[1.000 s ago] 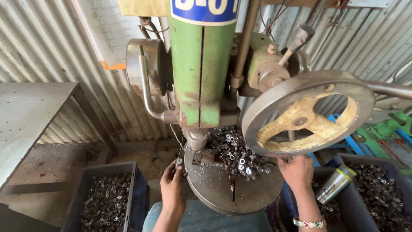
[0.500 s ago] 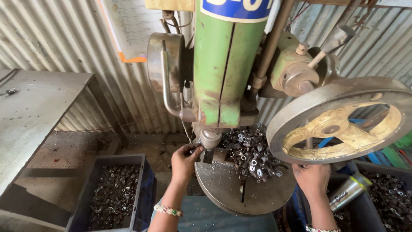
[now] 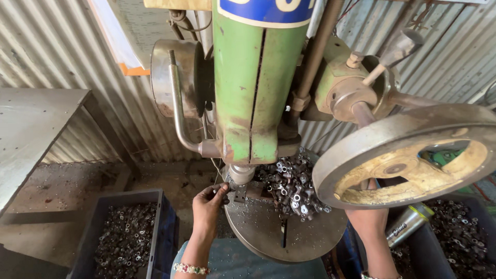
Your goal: The person operates a manual press machine to process small metal rings. They repeatedly pick up a ring, place it under the press die, and turn a large handwheel to activate the press. The processed rings are collected in a bin below.
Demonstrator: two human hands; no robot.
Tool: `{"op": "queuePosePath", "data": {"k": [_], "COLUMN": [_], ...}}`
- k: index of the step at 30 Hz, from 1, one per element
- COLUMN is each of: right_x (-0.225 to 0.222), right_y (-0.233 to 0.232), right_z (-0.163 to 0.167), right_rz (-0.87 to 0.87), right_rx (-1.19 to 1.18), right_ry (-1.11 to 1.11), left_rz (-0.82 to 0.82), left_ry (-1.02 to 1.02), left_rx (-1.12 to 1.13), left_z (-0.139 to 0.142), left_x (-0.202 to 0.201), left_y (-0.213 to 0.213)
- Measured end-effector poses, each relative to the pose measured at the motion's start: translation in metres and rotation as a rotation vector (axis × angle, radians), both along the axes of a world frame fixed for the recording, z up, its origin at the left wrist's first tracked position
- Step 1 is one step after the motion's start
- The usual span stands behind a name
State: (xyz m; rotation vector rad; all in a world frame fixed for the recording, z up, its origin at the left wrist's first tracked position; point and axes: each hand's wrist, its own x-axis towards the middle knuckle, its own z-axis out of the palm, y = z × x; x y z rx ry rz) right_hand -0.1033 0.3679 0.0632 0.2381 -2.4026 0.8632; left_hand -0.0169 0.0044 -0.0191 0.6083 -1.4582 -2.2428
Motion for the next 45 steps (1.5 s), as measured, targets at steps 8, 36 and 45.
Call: {"op": "queuePosePath", "data": {"k": [8,36,45], "right_x": [-0.017,-0.197,-0.113], "right_y": [0.008,-0.106,-0.05], "right_z": [-0.017,0.061,0.003], "right_rz": [0.577,0.041,-0.015], "right_rx": [-1.665,0.361,0.251], "right_ry": [-0.491,0.494,0.219], "left_rz": [-0.074,0.042,0.036], "left_ry": [-0.105,0.113,0.33], "left_rx": [-0.225,-0.109,-0.141], "left_z": [0.034,-0.001,0.017], "left_x": [-0.003,-0.033,-0.001], "left_y": [-0.011,-0.01,-0.004]}}
